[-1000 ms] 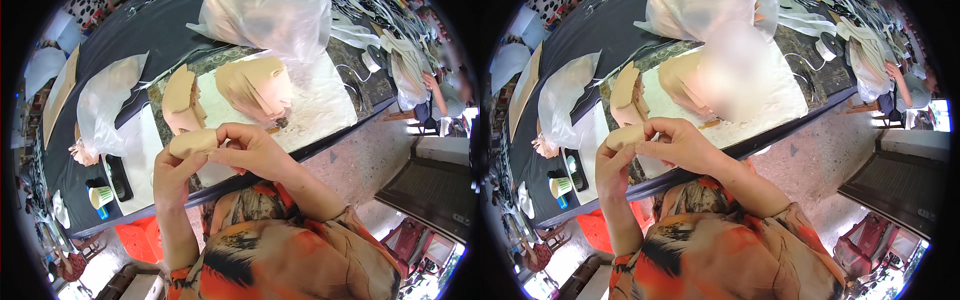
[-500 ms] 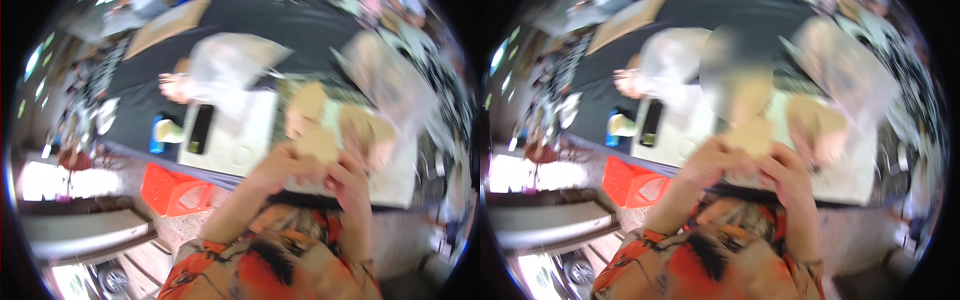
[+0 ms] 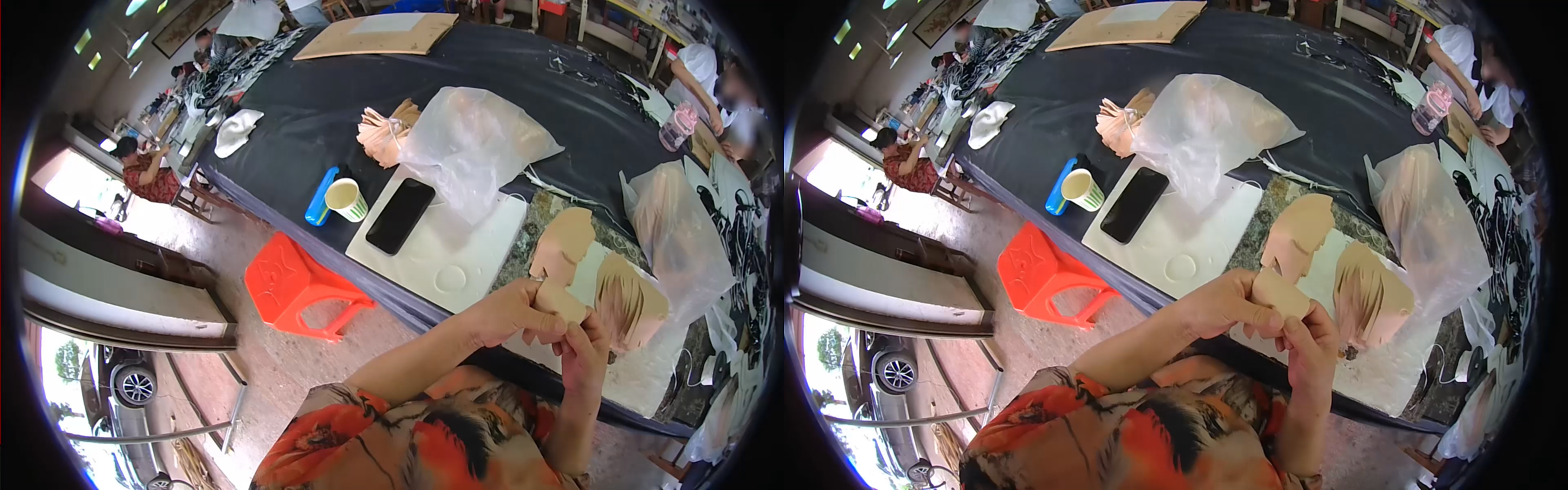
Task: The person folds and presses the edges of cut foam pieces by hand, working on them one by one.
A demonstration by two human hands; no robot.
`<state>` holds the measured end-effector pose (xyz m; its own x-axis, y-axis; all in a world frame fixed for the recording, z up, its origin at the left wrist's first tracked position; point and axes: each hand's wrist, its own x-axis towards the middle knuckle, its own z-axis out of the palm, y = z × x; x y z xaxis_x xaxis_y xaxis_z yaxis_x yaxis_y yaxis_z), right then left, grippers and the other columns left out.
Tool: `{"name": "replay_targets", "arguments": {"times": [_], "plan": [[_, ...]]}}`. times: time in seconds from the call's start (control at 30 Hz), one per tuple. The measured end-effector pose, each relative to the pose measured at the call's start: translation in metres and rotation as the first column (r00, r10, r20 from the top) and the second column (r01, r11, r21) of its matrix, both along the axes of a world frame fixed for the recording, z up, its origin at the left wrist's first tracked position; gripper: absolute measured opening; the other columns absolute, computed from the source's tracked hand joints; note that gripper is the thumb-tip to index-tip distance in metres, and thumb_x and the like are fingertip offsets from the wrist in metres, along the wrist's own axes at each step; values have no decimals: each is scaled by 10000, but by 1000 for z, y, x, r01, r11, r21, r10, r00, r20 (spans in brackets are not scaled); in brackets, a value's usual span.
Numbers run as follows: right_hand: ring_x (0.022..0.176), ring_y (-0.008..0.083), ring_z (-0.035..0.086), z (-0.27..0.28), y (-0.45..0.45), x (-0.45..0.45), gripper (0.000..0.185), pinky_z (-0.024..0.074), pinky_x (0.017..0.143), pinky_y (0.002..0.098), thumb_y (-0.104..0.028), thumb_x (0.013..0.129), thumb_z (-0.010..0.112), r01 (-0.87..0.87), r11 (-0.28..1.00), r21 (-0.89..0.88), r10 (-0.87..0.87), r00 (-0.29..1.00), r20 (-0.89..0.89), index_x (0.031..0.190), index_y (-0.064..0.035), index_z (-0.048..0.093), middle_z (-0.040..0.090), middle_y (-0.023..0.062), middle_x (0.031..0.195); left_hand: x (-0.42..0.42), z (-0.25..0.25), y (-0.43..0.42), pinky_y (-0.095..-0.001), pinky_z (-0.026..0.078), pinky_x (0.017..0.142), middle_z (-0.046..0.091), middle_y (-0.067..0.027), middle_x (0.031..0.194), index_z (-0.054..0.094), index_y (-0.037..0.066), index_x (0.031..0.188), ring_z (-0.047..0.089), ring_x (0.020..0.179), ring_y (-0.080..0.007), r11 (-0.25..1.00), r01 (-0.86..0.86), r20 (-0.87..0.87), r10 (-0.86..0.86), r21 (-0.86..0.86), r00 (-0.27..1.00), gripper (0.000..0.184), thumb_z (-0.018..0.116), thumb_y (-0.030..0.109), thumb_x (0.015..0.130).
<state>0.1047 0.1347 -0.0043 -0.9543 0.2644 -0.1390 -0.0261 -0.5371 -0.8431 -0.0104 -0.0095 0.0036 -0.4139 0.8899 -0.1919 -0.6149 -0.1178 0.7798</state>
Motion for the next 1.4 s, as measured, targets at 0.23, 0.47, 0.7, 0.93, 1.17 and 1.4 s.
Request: {"name": "replay_targets", "arguments": {"times": [0.23, 0.47, 0.7, 0.93, 1.17, 1.4], "plan": [[650, 79, 489, 2, 0, 3, 93, 408, 597, 232, -114, 927, 555, 24, 995, -92, -24, 1000, 4, 928, -21, 556, 562, 20, 778, 3, -16, 7, -247, 489, 579, 662, -47, 815, 648, 9, 987, 607, 666, -112, 995, 11, -7, -10, 103, 1000, 214, 708, 92, 799], [648, 30, 445, 10, 19, 16, 135, 363, 584, 177, -169, 936, 571, -19, 992, -122, 22, 1000, 21, 859, -58, 555, 517, -42, 743, 17, -7, 27, -309, 534, 708, 661, -124, 942, 591, -55, 1087, 649, 798, -207, 996, -51, 149, 39, 77, 988, 356, 715, 88, 785], [660, 24, 433, 17, 31, 30, 118, 358, 584, 188, -138, 931, 577, 45, 999, -1, -45, 999, -21, 863, -46, 547, 511, -43, 733, 25, -2, 48, -324, 523, 723, 658, -115, 925, 550, -84, 1133, 653, 830, -215, 999, -31, 6, 31, -17, 999, 571, 780, 248, 730], [692, 34, 472, 53, 75, 55, 93, 388, 589, 189, -112, 924, 586, 264, 837, 480, -228, 965, -133, 940, -21, 579, 529, -32, 778, 30, 32, 94, -333, 471, 897, 554, -102, 1199, 340, 76, 1390, 557, 1093, -230, 982, 59, -122, -37, 177, 992, 782, 764, 62, 732], [721, 63, 484, 36, 143, 59, 165, 408, 643, 208, -157, 905, 595, 278, 773, 570, -429, 892, 146, 957, -1, 605, 571, -7, 807, 23, 27, 124, -304, 468, 877, 544, -85, 1152, 318, 132, 1430, 547, 999, -161, 982, 55, -462, -134, -182, 877, 742, 672, 23, 787], [805, 133, 518, 17, 140, 56, 199, 424, 721, 251, -155, 889, 594, 424, 460, 780, -679, 734, 2, 1038, -26, 611, 584, 52, 926, -6, -12, 79, -239, 434, 815, 580, -33, 977, 539, 45, 1203, 536, 896, -107, 905, -376, -627, 178, -199, 758, 386, 644, 45, 832]]}}
